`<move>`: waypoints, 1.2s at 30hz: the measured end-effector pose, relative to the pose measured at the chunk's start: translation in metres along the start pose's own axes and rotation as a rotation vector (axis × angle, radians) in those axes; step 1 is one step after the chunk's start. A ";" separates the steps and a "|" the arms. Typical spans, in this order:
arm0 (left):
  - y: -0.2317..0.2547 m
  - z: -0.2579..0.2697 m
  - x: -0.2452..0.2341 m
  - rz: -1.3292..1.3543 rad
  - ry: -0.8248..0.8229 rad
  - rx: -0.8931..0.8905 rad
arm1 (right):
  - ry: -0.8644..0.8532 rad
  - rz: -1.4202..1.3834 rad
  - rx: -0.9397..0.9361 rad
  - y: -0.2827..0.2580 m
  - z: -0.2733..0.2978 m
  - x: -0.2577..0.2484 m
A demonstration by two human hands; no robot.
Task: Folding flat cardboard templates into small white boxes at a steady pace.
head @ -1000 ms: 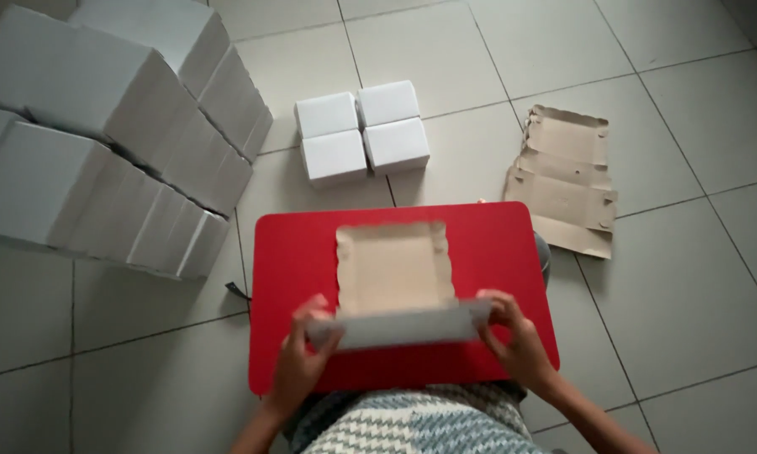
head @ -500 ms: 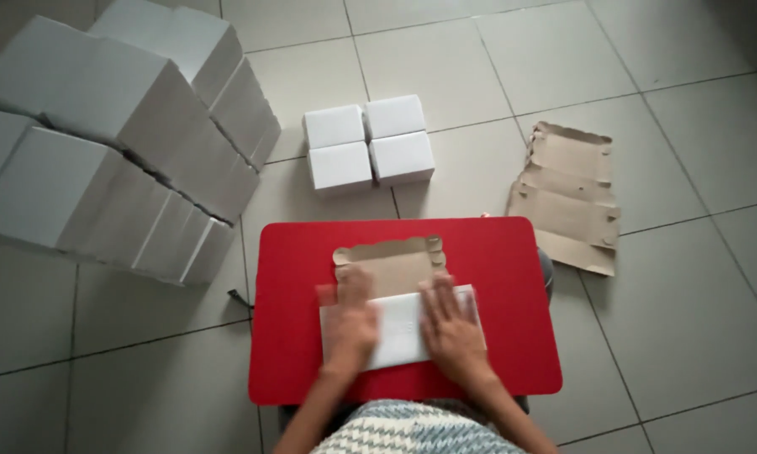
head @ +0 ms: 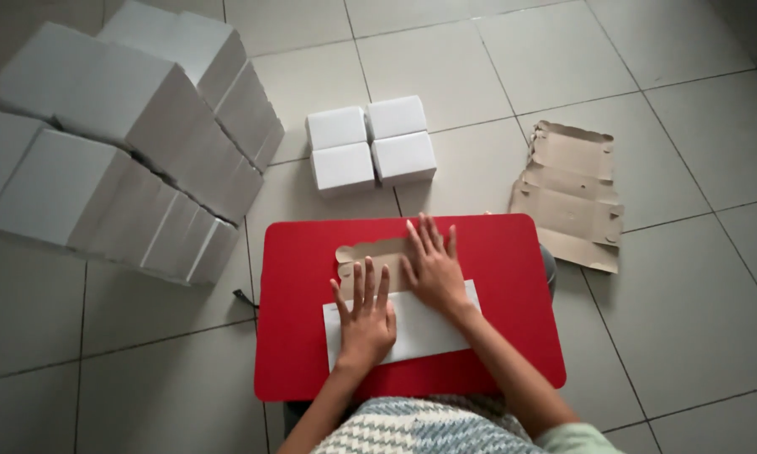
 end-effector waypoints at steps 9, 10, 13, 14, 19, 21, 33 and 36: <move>0.000 -0.001 0.000 0.010 0.104 -0.062 | 0.336 0.012 -0.022 -0.019 0.032 -0.006; 0.006 -0.004 0.001 -0.017 0.105 -0.017 | 0.278 -0.014 -0.045 -0.021 0.035 -0.004; 0.006 -0.017 0.025 0.061 0.002 0.046 | 0.161 -0.045 -0.043 -0.024 0.045 -0.001; 0.003 -0.023 0.040 0.161 -0.092 0.059 | 0.110 -0.047 -0.025 -0.022 0.046 0.001; -0.045 -0.023 0.035 0.149 -0.206 -0.135 | -0.067 0.003 0.222 0.023 0.054 -0.002; -0.042 -0.023 0.030 0.150 -0.211 -0.181 | -0.062 0.039 0.294 0.026 0.058 0.010; -0.023 -0.017 0.039 0.161 -0.235 -0.118 | -0.055 0.046 0.239 0.019 0.062 0.021; 0.010 -0.018 0.047 0.333 -0.280 -0.002 | 0.004 -0.024 0.057 -0.011 0.059 0.028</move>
Point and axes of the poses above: each hand's wrist, its own z-axis away from the middle knuckle, its own x-axis out of the palm, y = z × x, the point moved 9 cm from there along -z, towards the middle knuckle, and after that the axes turned 7 degrees about -y, right-handed, at the moved point
